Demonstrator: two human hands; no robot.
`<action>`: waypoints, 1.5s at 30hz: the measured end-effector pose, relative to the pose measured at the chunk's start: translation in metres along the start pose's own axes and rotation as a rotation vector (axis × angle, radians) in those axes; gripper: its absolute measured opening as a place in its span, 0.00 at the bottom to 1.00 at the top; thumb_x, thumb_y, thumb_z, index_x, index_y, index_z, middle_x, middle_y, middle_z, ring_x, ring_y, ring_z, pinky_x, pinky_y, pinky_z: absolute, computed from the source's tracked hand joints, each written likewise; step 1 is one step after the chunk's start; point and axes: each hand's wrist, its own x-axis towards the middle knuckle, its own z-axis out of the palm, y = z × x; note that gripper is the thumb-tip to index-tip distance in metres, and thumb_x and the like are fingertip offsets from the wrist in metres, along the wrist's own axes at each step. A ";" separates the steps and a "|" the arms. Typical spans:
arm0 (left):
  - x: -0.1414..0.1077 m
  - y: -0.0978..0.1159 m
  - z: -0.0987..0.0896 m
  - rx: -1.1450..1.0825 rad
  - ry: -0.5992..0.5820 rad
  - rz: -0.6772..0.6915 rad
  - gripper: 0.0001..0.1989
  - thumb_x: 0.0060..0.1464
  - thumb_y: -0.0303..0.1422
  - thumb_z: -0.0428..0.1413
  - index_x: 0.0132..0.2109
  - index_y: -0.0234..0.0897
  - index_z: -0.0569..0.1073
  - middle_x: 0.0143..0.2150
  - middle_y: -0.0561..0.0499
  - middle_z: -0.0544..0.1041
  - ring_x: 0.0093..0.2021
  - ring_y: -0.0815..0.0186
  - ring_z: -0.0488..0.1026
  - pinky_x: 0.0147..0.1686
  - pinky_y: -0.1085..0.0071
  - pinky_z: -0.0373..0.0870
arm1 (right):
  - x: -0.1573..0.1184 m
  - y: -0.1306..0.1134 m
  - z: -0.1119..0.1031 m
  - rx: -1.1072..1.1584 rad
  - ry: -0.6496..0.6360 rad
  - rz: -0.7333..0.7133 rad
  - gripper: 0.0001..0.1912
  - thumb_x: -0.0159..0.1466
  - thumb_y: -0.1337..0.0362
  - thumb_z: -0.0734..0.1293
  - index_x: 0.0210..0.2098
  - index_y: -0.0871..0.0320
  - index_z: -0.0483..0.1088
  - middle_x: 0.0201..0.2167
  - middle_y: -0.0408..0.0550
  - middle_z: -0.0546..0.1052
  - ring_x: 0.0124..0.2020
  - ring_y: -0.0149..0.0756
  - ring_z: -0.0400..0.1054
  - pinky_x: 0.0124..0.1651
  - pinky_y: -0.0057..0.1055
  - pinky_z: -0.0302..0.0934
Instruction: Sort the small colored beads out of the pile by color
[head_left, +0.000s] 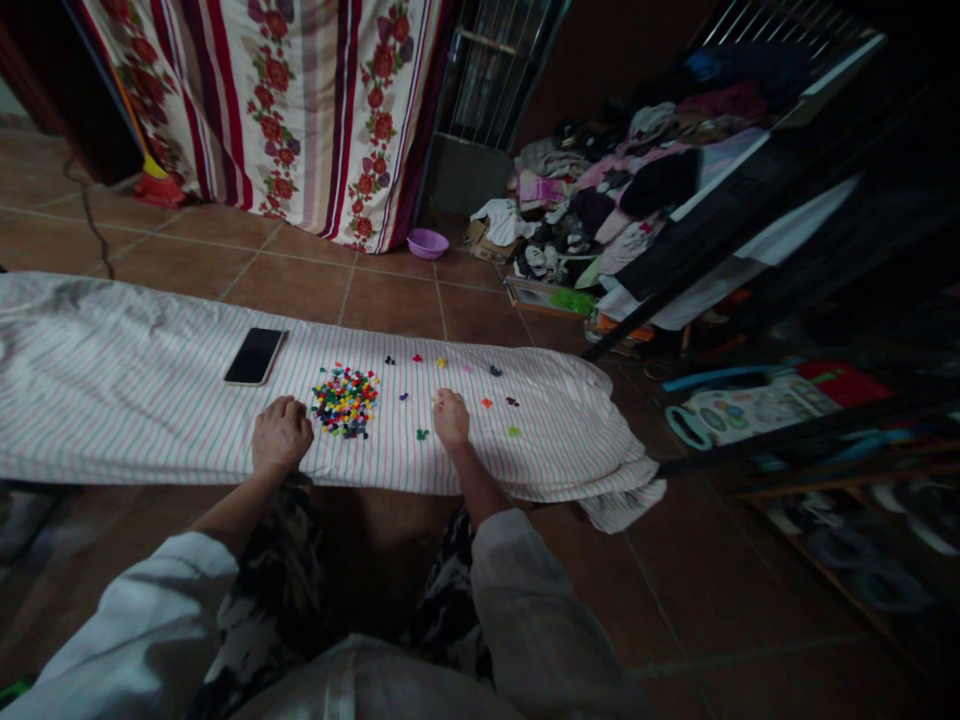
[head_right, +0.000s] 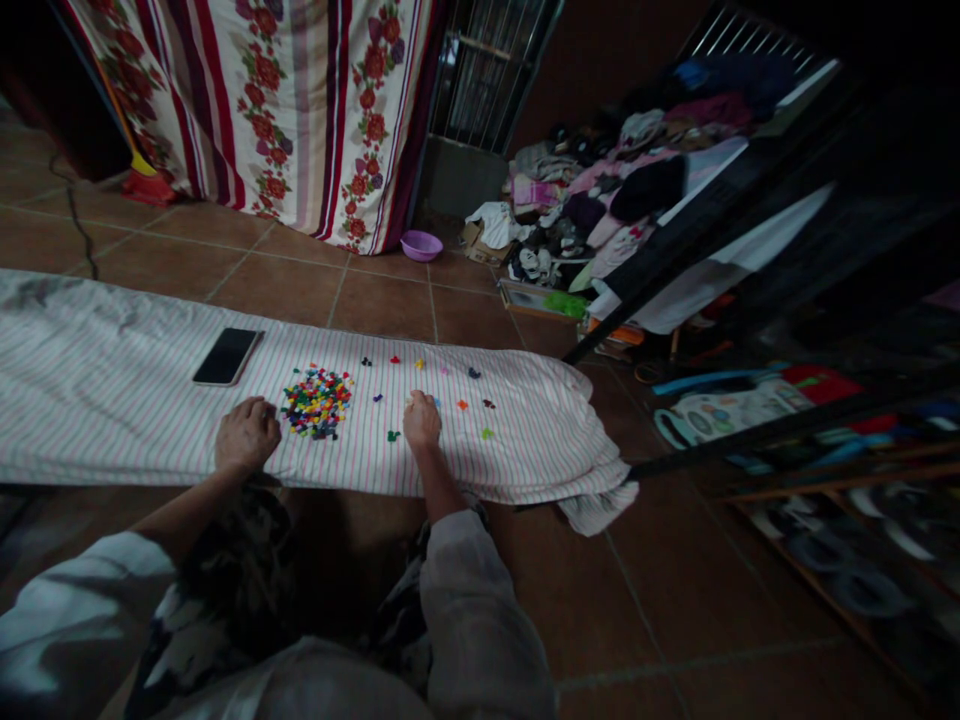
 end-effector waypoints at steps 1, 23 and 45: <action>0.000 0.000 0.000 0.000 0.001 -0.002 0.11 0.55 0.30 0.47 0.42 0.35 0.71 0.50 0.37 0.73 0.51 0.51 0.68 0.46 0.57 0.63 | 0.001 0.002 -0.001 -0.002 -0.012 0.010 0.17 0.66 0.71 0.59 0.52 0.59 0.69 0.46 0.54 0.74 0.46 0.37 0.69 0.49 0.29 0.60; 0.000 -0.001 0.002 0.066 0.007 0.015 0.10 0.55 0.30 0.49 0.42 0.34 0.71 0.50 0.40 0.74 0.50 0.53 0.70 0.45 0.59 0.64 | 0.016 0.005 0.008 -0.068 -0.131 -0.026 0.15 0.66 0.69 0.60 0.49 0.57 0.73 0.43 0.50 0.72 0.45 0.34 0.66 0.48 0.25 0.58; -0.001 -0.003 0.006 0.031 0.030 0.003 0.09 0.55 0.30 0.49 0.42 0.36 0.71 0.51 0.41 0.73 0.50 0.52 0.69 0.46 0.58 0.63 | 0.006 -0.004 0.000 0.023 0.007 -0.174 0.15 0.66 0.68 0.59 0.48 0.57 0.74 0.45 0.52 0.73 0.46 0.36 0.68 0.51 0.29 0.59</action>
